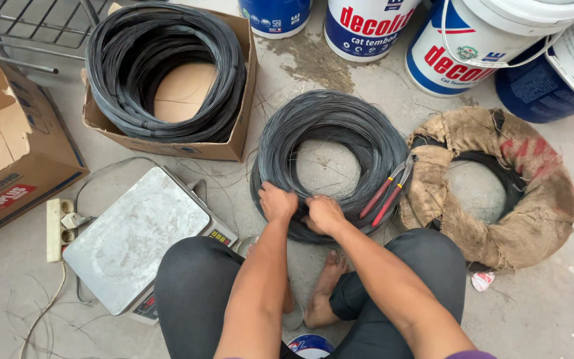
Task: The person weighs coils of wire and rubber strip by placing them one at a time on an electronic scale, sometimes using pliers to adjust the wire coils.
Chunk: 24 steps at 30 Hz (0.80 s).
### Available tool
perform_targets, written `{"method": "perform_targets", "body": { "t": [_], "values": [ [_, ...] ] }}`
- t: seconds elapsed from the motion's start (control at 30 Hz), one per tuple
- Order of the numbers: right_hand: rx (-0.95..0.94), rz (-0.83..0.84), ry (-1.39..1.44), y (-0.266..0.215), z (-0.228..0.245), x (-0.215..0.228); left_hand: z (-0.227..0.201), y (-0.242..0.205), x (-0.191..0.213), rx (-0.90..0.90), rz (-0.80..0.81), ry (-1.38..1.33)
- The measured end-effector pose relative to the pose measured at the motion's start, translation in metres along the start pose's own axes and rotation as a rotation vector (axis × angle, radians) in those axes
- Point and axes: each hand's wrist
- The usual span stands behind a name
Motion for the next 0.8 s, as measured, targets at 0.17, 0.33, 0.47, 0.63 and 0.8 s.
{"method": "perform_targets", "body": {
  "t": [0.17,0.33,0.47,0.63,0.8],
  "values": [
    [-0.055,-0.021,0.23,0.028,-0.022,-0.006,0.004,0.035,-0.005,0.009,-0.074,-0.176],
    [-0.014,-0.052,0.467,0.033,-0.027,0.003,-0.031,-0.007,0.018,0.001,-0.053,-0.273],
    [0.07,-0.087,0.522,-0.021,0.007,0.038,-0.054,-0.011,0.018,-0.098,-0.018,-0.41],
    [0.077,-0.261,0.541,-0.034,0.006,0.059,-0.112,-0.074,0.049,-0.235,0.014,-0.507],
    [0.361,-0.477,0.926,-0.025,-0.018,0.05,-0.149,-0.097,0.051,-0.315,0.334,-0.553]
  ]
}}
Point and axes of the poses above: each hand's wrist, its own y-axis towards the middle knuckle, its own x-axis out of the back of the hand, z = x × y, and after that the axes turned 15 degrees about z, right-handed
